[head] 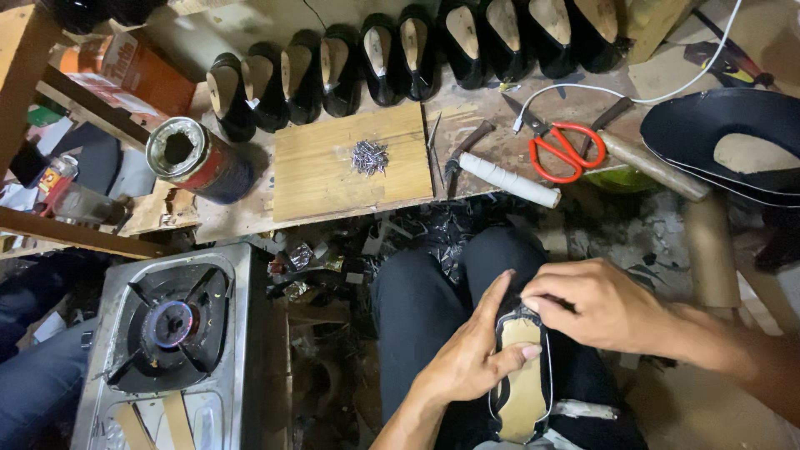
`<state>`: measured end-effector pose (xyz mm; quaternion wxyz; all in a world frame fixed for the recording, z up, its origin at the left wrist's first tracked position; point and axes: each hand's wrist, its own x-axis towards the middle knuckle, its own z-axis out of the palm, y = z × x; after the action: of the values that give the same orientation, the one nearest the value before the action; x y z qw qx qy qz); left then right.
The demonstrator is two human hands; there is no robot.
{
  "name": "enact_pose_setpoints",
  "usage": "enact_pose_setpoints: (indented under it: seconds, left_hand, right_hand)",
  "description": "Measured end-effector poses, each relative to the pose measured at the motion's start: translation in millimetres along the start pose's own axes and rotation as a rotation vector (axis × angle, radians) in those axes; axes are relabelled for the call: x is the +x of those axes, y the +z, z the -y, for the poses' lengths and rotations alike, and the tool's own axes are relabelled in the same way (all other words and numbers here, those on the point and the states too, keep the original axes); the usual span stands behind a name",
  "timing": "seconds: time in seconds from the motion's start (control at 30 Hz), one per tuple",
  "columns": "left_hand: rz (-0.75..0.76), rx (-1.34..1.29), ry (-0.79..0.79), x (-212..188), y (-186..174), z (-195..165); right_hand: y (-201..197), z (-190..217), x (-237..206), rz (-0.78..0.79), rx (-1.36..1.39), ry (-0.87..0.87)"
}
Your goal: The person inserts a wooden shoe tree into a black shoe, then uses a hammer and nails to attach a thin metal strip along the shoe's edge. The person repeatedly hammers nails into the strip, adjusts the shoe, and continues securing the strip around the shoe's perimeter.
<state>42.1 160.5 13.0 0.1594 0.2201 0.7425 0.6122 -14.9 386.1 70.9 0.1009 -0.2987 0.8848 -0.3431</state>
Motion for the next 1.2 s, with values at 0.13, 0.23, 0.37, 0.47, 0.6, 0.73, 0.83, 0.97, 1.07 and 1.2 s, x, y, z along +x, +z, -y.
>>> enact_pose_setpoints:
  seconds: [0.13,0.23,0.37,0.47,0.6,0.73,0.83,0.97,1.07,1.2]
  left_hand:
    - [-0.005,0.034,0.012,-2.6,-0.6,-0.7]
    - [-0.012,0.095,0.03,-0.5,4.5,0.3]
    - [-0.013,0.197,-0.004,5.3,15.7,-1.6]
    - [-0.036,0.242,0.008,9.4,19.3,-5.2]
    - [-0.035,0.229,-0.006,9.2,18.9,-7.8]
    - [-0.042,0.226,0.012,9.5,16.8,-3.2]
    - [-0.027,0.193,-0.01,11.2,14.2,1.8]
    - [-0.007,0.134,-0.009,10.4,7.4,4.2]
    - [0.016,0.035,-0.064,6.4,-1.1,2.5]
    - [0.014,0.019,-0.12,3.2,-12.6,0.8]
  right_hand:
    - [-6.2,-1.6,-0.9,0.0,0.051,-0.186]
    - [-11.3,-1.6,0.5,-0.004,-0.06,-0.334]
    - [-20.1,1.6,3.5,0.11,-0.202,-0.302]
    - [-27.7,5.5,8.6,0.173,-0.233,-0.266]
    - [-31.6,9.5,12.6,0.236,-0.282,-0.422]
    - [-21.6,6.8,10.8,0.267,-0.483,-0.412]
    - [-10.2,0.1,9.8,0.128,-0.39,-0.417]
    - [-2.5,-8.4,10.8,0.045,-0.236,-0.239]
    - [-3.5,-11.5,8.7,0.087,-0.019,0.038]
    - [0.7,-13.9,-0.5,0.158,0.147,0.165]
